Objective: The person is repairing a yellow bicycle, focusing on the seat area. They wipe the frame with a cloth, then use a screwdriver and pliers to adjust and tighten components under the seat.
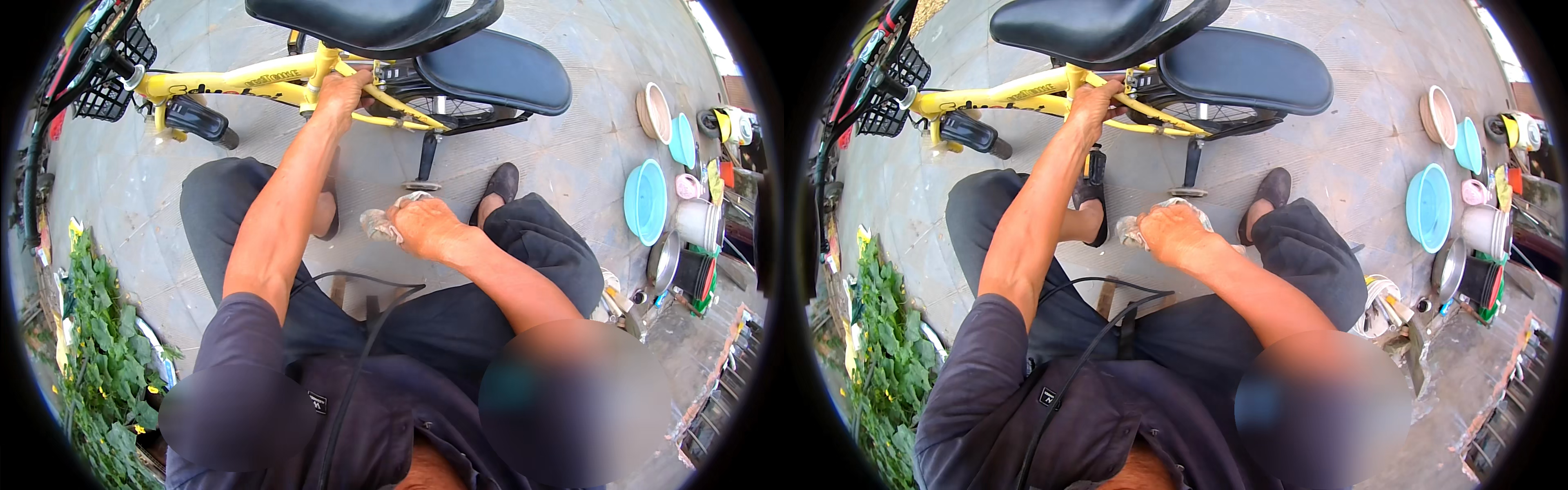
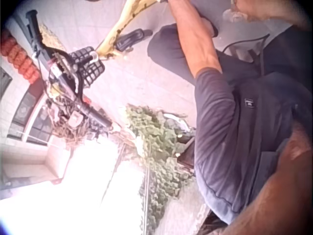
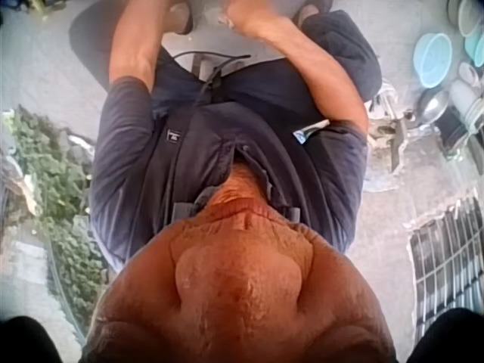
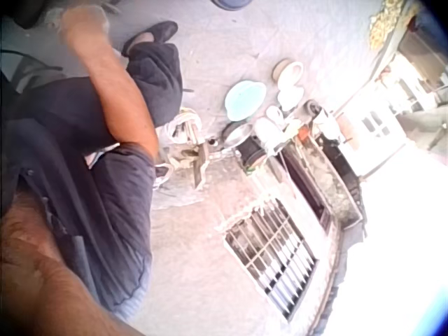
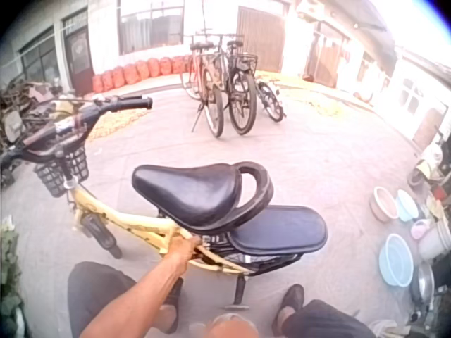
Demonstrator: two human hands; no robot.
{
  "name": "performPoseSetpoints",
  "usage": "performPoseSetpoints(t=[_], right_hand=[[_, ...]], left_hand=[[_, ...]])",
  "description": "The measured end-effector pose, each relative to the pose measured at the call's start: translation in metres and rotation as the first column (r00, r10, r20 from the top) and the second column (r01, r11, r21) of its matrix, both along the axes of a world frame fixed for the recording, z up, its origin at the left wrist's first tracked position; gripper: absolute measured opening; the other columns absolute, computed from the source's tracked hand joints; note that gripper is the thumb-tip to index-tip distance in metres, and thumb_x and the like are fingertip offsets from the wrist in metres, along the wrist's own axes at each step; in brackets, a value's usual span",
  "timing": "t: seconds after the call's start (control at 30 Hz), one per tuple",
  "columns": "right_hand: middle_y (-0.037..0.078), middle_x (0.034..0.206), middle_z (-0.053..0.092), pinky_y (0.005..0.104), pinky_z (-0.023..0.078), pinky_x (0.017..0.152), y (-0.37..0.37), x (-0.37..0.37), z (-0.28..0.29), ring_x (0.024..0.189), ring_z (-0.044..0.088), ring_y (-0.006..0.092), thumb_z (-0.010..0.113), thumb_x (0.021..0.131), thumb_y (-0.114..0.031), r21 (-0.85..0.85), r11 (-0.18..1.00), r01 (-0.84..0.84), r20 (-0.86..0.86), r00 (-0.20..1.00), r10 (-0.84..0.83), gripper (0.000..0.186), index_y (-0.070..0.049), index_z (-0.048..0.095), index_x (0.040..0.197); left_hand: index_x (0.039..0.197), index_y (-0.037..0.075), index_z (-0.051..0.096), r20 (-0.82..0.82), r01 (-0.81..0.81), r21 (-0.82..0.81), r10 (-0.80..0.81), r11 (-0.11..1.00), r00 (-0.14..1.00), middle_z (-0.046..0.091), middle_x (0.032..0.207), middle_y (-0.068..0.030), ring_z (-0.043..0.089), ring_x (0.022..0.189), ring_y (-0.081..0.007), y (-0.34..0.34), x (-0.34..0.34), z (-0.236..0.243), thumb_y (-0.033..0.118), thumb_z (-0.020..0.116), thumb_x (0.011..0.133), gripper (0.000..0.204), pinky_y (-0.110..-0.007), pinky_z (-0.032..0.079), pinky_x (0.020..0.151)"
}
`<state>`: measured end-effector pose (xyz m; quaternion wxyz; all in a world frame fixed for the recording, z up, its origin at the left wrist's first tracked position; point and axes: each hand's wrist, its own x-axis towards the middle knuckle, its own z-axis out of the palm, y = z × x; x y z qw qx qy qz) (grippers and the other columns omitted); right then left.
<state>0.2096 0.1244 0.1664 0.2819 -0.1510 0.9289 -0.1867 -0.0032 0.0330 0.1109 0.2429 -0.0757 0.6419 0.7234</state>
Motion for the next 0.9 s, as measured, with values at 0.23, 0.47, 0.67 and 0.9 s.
performPoseSetpoints(t=[0.23, 0.47, 0.67, 0.9], right_hand=[[0.019, 0.099, 0.062, 0.0405, 0.048, 0.081, -0.012, 0.011, -0.006, 0.094, 0.061, 0.0327, 0.058, 0.075, -0.01, 0.0, 1.0, -0.026, 0.083, 0.996, 0.026, 0.031, 0.001, 0.058, 0.104], [0.017, 0.095, 0.066, 0.0373, 0.05, 0.078, -0.015, 0.014, -0.003, 0.093, 0.064, 0.0291, 0.058, 0.074, -0.003, -0.008, 1.0, 0.019, -0.004, 1.0, -0.019, 0.026, 0.0, 0.061, 0.1], [0.017, 0.096, 0.065, 0.0369, 0.05, 0.079, -0.019, 0.019, -0.005, 0.095, 0.063, 0.0282, 0.062, 0.07, -0.002, -0.002, 1.0, -0.019, -0.006, 1.0, 0.019, 0.031, 0.0, 0.06, 0.101], [0.021, 0.101, 0.061, 0.0405, 0.047, 0.082, -0.008, 0.007, 0.014, 0.097, 0.06, 0.0334, 0.057, 0.072, -0.006, -0.078, 0.996, -0.035, 0.014, 0.999, 0.037, 0.031, 0.001, 0.057, 0.103]], left_hand=[[0.107, 0.002, 0.062, 0.063, -0.007, -0.021, 0.008, 1.0, 0.998, 0.06, 0.092, -0.0058, 0.058, 0.077, -0.0157, 0.003, 0.003, 0.004, 0.011, 0.06, 0.082, 0.026, -0.032, 0.054, 0.069], [0.108, 0.003, 0.062, 0.028, 0.036, -0.013, -0.036, 0.999, 0.999, 0.061, 0.095, -0.0073, 0.059, 0.083, -0.0173, 0.004, 0.008, 0.004, 0.01, 0.06, 0.082, 0.027, -0.03, 0.052, 0.069], [0.111, 0.003, 0.059, 0.009, 0.075, -0.04, -0.075, 0.996, 0.997, 0.061, 0.093, -0.0052, 0.06, 0.078, -0.0159, 0.003, 0.007, 0.007, 0.011, 0.059, 0.085, 0.028, -0.034, 0.055, 0.075], [0.112, 0.003, 0.057, 0.022, 0.073, -0.061, -0.072, 0.995, 0.997, 0.061, 0.092, -0.0047, 0.061, 0.079, -0.0158, 0.0, 0.005, 0.005, 0.011, 0.059, 0.085, 0.028, -0.035, 0.054, 0.077]])
